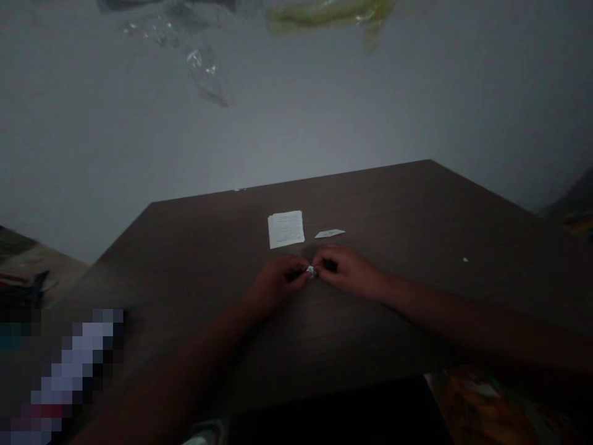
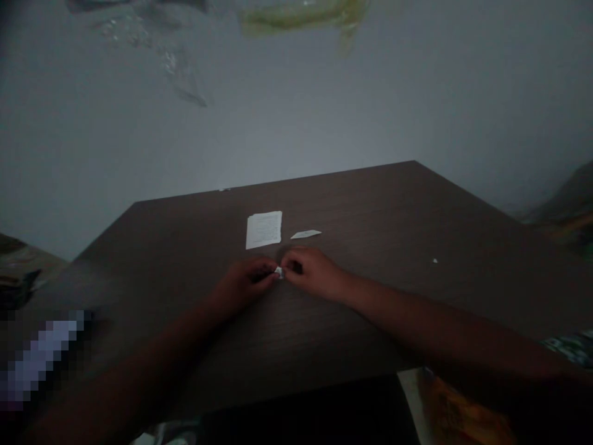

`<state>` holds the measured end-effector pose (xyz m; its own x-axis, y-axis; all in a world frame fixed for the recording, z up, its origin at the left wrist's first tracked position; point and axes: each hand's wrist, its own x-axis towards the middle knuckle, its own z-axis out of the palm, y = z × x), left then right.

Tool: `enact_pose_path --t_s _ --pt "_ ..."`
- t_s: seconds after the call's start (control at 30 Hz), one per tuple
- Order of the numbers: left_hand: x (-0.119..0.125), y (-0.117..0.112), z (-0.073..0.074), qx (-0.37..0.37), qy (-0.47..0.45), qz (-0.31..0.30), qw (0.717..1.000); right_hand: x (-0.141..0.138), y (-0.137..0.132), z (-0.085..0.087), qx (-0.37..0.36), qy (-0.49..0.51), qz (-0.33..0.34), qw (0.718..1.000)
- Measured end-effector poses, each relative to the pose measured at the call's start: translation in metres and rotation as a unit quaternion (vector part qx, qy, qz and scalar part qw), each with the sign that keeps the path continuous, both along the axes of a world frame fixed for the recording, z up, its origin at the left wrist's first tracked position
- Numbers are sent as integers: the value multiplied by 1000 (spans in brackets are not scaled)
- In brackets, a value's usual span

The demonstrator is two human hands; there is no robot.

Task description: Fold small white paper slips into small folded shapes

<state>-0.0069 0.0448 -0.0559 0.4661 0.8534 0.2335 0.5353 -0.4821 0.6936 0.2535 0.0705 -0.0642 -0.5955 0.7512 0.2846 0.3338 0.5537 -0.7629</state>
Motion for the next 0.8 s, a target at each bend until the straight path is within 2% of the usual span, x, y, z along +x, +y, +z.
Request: enact_pose_path --t_s 0.17,0.33,0.5,0.8 --pt "6 -6 6 -39 -26 14 999 -2 -5 4 -17 -5 -14 1000" --pt "9 -9 11 -36 -35 22 998 -5 -7 6 12 -22 -5 1000" --pt "10 -10 9 -47 -67 36 996 -6 -9 8 43 -18 -9 999" --pt "12 -10 8 -131 -155 79 976 -3 -7 6 18 -7 -26 999"
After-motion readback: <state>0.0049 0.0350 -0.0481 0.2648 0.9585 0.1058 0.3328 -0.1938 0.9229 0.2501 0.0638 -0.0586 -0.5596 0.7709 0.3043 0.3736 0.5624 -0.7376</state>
